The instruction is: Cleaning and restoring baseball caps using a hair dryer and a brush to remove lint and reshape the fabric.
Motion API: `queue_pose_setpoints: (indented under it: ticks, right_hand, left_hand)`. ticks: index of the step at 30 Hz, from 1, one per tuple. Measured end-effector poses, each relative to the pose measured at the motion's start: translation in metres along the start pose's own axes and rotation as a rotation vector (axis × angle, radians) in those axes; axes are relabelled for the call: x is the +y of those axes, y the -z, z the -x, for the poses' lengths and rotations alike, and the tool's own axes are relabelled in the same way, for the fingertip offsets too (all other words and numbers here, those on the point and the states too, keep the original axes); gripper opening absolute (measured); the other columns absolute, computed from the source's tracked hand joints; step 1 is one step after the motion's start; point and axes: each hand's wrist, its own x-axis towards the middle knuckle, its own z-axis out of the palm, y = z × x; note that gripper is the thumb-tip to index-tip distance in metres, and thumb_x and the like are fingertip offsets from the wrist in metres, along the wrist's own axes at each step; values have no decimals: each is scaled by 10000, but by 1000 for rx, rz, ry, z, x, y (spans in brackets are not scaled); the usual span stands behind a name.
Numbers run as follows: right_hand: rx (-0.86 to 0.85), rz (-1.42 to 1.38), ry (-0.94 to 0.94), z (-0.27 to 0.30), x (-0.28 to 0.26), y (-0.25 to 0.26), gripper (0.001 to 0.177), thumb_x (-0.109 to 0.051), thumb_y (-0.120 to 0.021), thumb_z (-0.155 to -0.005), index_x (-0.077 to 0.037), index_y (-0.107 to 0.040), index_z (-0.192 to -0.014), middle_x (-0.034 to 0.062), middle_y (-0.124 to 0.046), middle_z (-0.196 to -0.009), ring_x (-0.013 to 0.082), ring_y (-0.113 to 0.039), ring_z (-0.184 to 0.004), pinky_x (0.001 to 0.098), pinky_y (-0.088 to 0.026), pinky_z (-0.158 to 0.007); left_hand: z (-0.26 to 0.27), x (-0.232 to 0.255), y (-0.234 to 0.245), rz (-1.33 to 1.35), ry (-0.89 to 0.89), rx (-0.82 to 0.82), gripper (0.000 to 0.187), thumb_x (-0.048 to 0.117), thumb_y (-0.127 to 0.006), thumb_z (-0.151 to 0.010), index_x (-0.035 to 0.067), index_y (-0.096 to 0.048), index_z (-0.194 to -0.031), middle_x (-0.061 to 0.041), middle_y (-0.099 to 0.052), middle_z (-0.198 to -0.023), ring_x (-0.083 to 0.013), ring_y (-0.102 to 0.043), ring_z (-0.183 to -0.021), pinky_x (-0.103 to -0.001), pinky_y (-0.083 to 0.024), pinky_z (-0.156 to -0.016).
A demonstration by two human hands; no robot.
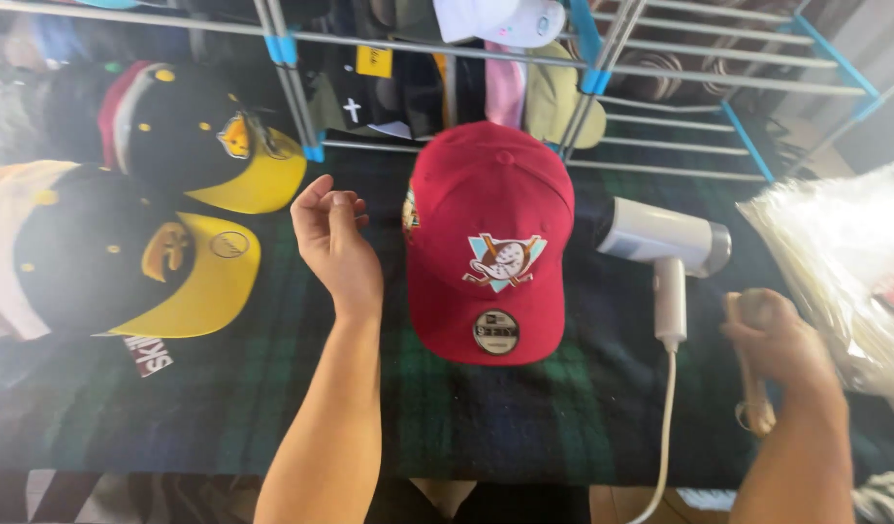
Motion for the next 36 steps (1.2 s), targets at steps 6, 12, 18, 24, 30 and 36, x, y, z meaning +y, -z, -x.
queue_pose_setpoints:
  ticks: [6,12,18,24,30,36]
  right_hand:
    - [37,-737,142,73,-47,64,295,-369,-584,-1098,-231,-340,-1191,90,-448,-725,180,-186,-333,389,-109,-268]
    - [-143,-1383,1008,192,-151,2,993,-68,-789,-720,-111,-331,-1600,66,-550,-1214,147,-585,-984,280,-533,-841]
    - [-268,-1072,1280,162,-181,-16,812,-470,-561,-965,-68,-253,-1599,206,-500,-1486,221,-590,-1141,356,-549,-902]
    - [104,-1174,799,123,-207,-4,475,-315,-653,-974,-84,-571,-1381,39,-643,-1172,127,-632,-1055,249,-538,-730]
    - [180,-1000,866,82,-210,-63,356,-247,-776,-990,-48,-704,-1276,145,-646,-1118,261,-674,-1071,372,-578,-803]
    - [89,-1143,717,94,-206,-69,415,-374,-749,-1007,-96,-688,-1309,132,-713,-1089,200,-665,-1007,339,-570,-799]
  left_hand:
    - [51,73,-14,200,-38,-333,112,-22,-643,-970,66,-673,-1033,-94,-632,-1063,-206,-673,-744,-283,-571,-653]
    - [129,138,-20,-256,-17,-1127,683,390,-482,-1031,63,-261,-1588,-249,-568,-1385,-369,-562,-1319,-436,-483,-1031]
    - [93,124,-5,-477,-60,-966,614,282,-634,-993,161,-426,-1558,-125,-636,-962,-260,-648,-827,-369,-537,-740]
    - [10,173,-76,-1144,-196,-1046,466,259,-426,-1025,62,-474,-1445,-198,-703,-1100,-481,-681,-907,-608,-519,-662]
    - [-56,55,-25,-1222,-563,-952,273,174,-579,-959,147,-662,-1218,-43,-752,-860,-355,-758,-832,-482,-609,-719]
    - [-8,60,46,-997,15,-557,460,371,-549,-1029,130,-616,-1415,-213,-756,-1102,-399,-700,-1090,-518,-568,-918]
